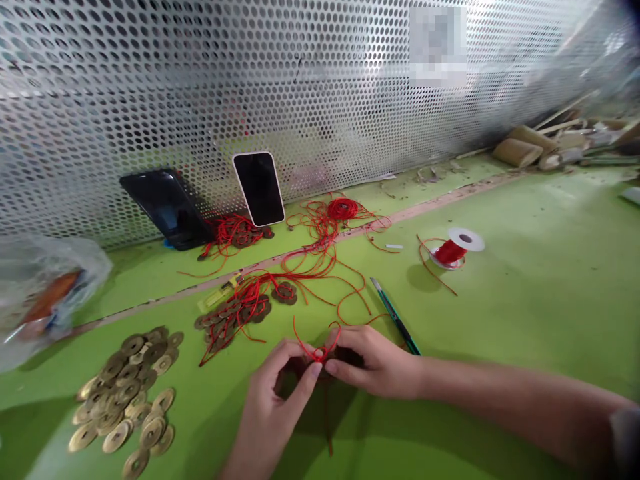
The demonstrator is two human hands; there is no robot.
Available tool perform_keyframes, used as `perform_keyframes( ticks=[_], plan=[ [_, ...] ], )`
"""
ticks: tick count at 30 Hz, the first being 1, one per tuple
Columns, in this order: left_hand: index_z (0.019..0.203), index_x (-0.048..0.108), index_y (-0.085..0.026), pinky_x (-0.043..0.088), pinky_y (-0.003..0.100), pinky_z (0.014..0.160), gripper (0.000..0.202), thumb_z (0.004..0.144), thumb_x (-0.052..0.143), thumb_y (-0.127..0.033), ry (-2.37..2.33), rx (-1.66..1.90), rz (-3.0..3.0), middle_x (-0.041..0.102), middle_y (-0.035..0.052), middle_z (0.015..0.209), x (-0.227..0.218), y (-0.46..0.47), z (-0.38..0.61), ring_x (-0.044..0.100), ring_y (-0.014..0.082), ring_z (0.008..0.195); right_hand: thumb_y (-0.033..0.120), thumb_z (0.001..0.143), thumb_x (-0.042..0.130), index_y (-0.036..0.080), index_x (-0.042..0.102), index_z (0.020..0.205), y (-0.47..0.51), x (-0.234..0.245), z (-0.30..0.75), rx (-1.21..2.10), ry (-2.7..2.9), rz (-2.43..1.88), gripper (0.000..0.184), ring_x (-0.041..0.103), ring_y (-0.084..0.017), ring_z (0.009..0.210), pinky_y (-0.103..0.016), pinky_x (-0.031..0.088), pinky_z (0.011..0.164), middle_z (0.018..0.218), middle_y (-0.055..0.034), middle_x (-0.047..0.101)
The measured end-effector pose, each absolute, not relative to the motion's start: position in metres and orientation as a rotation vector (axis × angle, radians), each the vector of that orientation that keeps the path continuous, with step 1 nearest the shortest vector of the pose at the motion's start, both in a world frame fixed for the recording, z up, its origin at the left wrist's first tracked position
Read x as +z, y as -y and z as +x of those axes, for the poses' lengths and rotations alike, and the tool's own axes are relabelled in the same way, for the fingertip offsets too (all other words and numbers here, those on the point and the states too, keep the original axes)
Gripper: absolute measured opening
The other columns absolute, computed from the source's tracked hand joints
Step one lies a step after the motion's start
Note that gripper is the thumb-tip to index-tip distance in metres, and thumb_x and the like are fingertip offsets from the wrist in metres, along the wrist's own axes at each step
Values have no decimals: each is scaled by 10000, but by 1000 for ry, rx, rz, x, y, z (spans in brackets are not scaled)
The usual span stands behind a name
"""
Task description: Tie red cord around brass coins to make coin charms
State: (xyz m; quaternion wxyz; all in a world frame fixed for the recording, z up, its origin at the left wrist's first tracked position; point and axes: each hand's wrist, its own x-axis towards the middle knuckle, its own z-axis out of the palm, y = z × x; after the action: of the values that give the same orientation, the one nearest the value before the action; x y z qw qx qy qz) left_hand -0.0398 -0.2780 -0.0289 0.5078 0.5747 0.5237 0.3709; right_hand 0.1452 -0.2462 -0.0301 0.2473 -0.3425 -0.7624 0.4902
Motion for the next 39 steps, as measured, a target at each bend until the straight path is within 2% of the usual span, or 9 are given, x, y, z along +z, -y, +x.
perform_keyframes(
  ticks=[4, 7, 12, 16, 23, 28, 32, 39],
  plan=[
    [791, 583, -188, 505, 263, 707, 115, 823, 568, -297, -1314, 969, 1446, 591, 20, 770, -29, 278, -40, 599, 164, 761, 264, 857, 519, 150, 516, 914, 247, -29, 145, 1410, 1982, -968, 127, 457, -90, 579, -198, 384, 530, 714, 0, 528],
    [760, 569, -198, 495, 268, 761, 78, 807, 584, -259, -1392, 1110, 1554, 571, 22, 820, -31, 279, -42, 580, 171, 837, 254, 830, 549, 161, 475, 948, 247, -29, 145, 1382, 1904, -1013, 168, 422, -80, 567, -193, 368, 511, 738, 14, 472],
    [786, 557, -221, 467, 250, 796, 60, 797, 586, -170, -1496, 1240, 1804, 544, 4, 858, -29, 282, -45, 554, 153, 870, 259, 843, 537, 161, 512, 803, 246, -27, 145, 1366, 2007, -910, 109, 426, -83, 576, -194, 363, 533, 688, 11, 490],
    [774, 571, -222, 467, 255, 756, 96, 771, 601, -130, -1485, 1242, 2048, 546, 9, 825, -24, 284, -43, 557, 156, 826, 253, 850, 523, 144, 583, 889, 246, -24, 147, 1348, 2103, -762, 130, 491, -98, 637, -203, 407, 603, 751, -23, 568],
    [819, 631, -245, 455, 266, 697, 120, 745, 624, -150, -1408, 1226, 2330, 615, 7, 795, -22, 285, -42, 585, 157, 765, 308, 832, 547, 146, 583, 901, 248, -23, 147, 1337, 2132, -768, 179, 465, -97, 609, -198, 393, 566, 727, -14, 547],
    [845, 639, -253, 442, 264, 724, 137, 737, 652, -170, -1427, 1201, 2361, 608, 9, 823, -21, 285, -42, 576, 160, 785, 326, 788, 589, 147, 568, 893, 247, -21, 148, 1360, 2082, -752, 209, 451, -94, 612, -195, 379, 555, 722, -1, 520],
    [909, 635, -241, 441, 265, 766, 195, 757, 601, -123, -1425, 1150, 2332, 578, 26, 890, -21, 285, -42, 560, 164, 840, 343, 833, 532, 128, 559, 936, 246, -23, 150, 1419, 2040, -725, 241, 443, -90, 607, -197, 373, 546, 729, -4, 505],
    [914, 622, -246, 448, 246, 765, 220, 776, 557, -89, -1362, 1107, 2263, 532, 21, 908, -22, 288, -42, 549, 149, 845, 254, 824, 545, 141, 571, 891, 247, -24, 148, 1335, 2100, -803, 134, 460, -95, 618, -207, 388, 569, 729, -10, 534]
  ],
)
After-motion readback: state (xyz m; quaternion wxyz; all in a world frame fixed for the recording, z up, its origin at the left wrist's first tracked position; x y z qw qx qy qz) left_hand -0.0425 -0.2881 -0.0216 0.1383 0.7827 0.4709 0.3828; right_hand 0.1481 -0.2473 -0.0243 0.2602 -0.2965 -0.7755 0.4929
